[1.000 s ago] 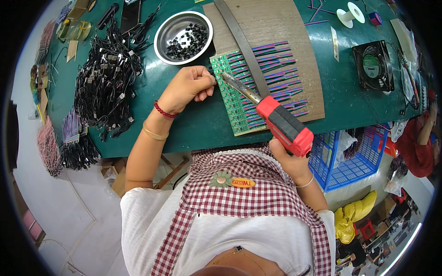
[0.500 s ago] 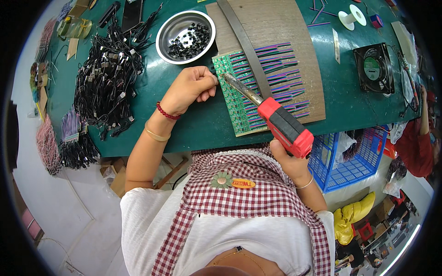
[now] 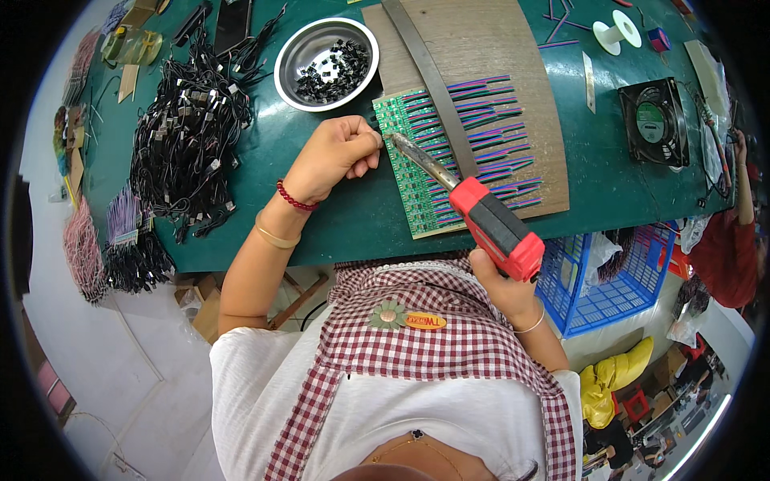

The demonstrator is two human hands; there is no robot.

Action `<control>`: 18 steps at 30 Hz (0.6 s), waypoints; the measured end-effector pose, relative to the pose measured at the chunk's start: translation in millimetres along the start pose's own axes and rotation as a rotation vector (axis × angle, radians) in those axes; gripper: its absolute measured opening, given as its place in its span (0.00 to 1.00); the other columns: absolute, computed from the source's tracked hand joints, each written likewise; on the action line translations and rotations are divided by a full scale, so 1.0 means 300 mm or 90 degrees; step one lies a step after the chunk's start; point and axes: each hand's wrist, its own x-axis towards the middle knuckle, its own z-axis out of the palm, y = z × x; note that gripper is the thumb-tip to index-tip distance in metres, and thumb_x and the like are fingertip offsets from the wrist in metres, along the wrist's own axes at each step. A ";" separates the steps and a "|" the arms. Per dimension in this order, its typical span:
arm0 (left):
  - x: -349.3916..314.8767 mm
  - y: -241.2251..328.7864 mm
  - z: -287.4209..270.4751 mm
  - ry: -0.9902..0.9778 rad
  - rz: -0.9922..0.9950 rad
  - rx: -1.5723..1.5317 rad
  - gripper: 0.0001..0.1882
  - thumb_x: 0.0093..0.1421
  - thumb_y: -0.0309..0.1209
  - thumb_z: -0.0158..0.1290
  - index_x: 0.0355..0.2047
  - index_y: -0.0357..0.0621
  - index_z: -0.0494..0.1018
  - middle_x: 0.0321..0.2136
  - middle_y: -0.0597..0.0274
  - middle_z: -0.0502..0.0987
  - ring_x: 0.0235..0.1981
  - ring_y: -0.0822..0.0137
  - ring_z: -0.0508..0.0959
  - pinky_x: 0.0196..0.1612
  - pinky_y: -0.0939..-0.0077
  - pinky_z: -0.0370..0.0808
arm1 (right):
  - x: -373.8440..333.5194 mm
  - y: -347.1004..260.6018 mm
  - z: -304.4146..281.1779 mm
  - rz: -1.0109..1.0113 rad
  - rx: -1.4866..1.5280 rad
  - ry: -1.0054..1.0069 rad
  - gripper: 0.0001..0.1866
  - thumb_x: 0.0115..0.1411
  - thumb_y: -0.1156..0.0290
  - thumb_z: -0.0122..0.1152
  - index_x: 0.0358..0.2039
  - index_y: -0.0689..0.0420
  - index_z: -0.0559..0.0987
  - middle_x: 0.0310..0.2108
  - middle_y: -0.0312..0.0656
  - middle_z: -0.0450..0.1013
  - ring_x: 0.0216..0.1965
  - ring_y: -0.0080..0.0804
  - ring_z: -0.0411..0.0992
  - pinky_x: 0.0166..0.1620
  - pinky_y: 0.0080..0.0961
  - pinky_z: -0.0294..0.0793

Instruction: The person picks up USB cables and small components from a bowl, positions them onto circuit board strips, and solders them using a soldering iron.

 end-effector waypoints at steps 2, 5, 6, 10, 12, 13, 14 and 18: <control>-0.001 -0.001 0.001 0.002 0.001 -0.003 0.05 0.55 0.28 0.49 0.24 0.41 0.69 0.17 0.67 0.73 0.15 0.82 0.68 0.17 0.91 0.62 | -0.005 -0.001 0.000 -0.003 0.000 0.008 0.14 0.51 0.75 0.62 0.40 0.60 0.75 0.31 0.35 0.73 0.29 0.21 0.69 0.33 0.21 0.70; -0.002 -0.002 0.003 0.002 0.005 -0.009 0.05 0.55 0.28 0.49 0.24 0.41 0.69 0.17 0.67 0.73 0.15 0.82 0.68 0.17 0.91 0.62 | -0.013 -0.007 -0.004 0.016 0.015 0.010 0.14 0.51 0.75 0.62 0.40 0.60 0.75 0.31 0.35 0.73 0.30 0.21 0.70 0.34 0.21 0.70; -0.003 -0.003 0.004 0.004 0.003 -0.013 0.04 0.55 0.28 0.49 0.24 0.42 0.69 0.17 0.67 0.73 0.15 0.82 0.68 0.17 0.91 0.62 | -0.014 -0.008 -0.004 0.015 0.015 0.009 0.14 0.51 0.75 0.62 0.40 0.60 0.75 0.31 0.35 0.73 0.30 0.21 0.70 0.34 0.21 0.70; -0.003 -0.006 0.006 0.008 0.006 -0.023 0.04 0.55 0.28 0.49 0.24 0.42 0.68 0.17 0.67 0.73 0.15 0.82 0.68 0.17 0.91 0.62 | -0.014 -0.007 0.001 0.009 0.014 0.025 0.14 0.52 0.75 0.62 0.40 0.61 0.75 0.31 0.35 0.73 0.30 0.21 0.70 0.33 0.21 0.70; -0.003 -0.007 0.006 0.009 0.010 -0.020 0.05 0.55 0.28 0.49 0.24 0.42 0.68 0.17 0.67 0.73 0.15 0.82 0.68 0.17 0.91 0.62 | -0.013 -0.010 0.003 0.016 0.020 0.032 0.13 0.52 0.75 0.62 0.40 0.61 0.75 0.31 0.35 0.73 0.30 0.21 0.69 0.33 0.21 0.70; -0.003 -0.007 0.007 0.010 0.013 -0.017 0.05 0.55 0.28 0.49 0.24 0.42 0.68 0.16 0.68 0.72 0.15 0.82 0.68 0.17 0.91 0.62 | -0.012 -0.014 0.004 0.023 0.023 0.033 0.13 0.52 0.75 0.62 0.40 0.61 0.75 0.31 0.35 0.73 0.30 0.21 0.69 0.33 0.21 0.70; -0.004 -0.007 0.006 0.010 0.013 -0.017 0.05 0.55 0.28 0.49 0.24 0.42 0.68 0.16 0.68 0.72 0.15 0.82 0.68 0.17 0.91 0.62 | -0.011 -0.019 0.004 0.030 0.026 0.033 0.13 0.52 0.75 0.62 0.39 0.61 0.75 0.31 0.35 0.73 0.30 0.21 0.69 0.33 0.21 0.70; -0.005 -0.006 0.007 0.016 0.009 0.000 0.05 0.55 0.28 0.49 0.24 0.42 0.68 0.16 0.68 0.72 0.15 0.82 0.68 0.17 0.90 0.62 | -0.002 -0.046 0.002 0.062 0.094 0.008 0.14 0.52 0.75 0.62 0.39 0.61 0.75 0.30 0.34 0.72 0.30 0.22 0.69 0.34 0.21 0.70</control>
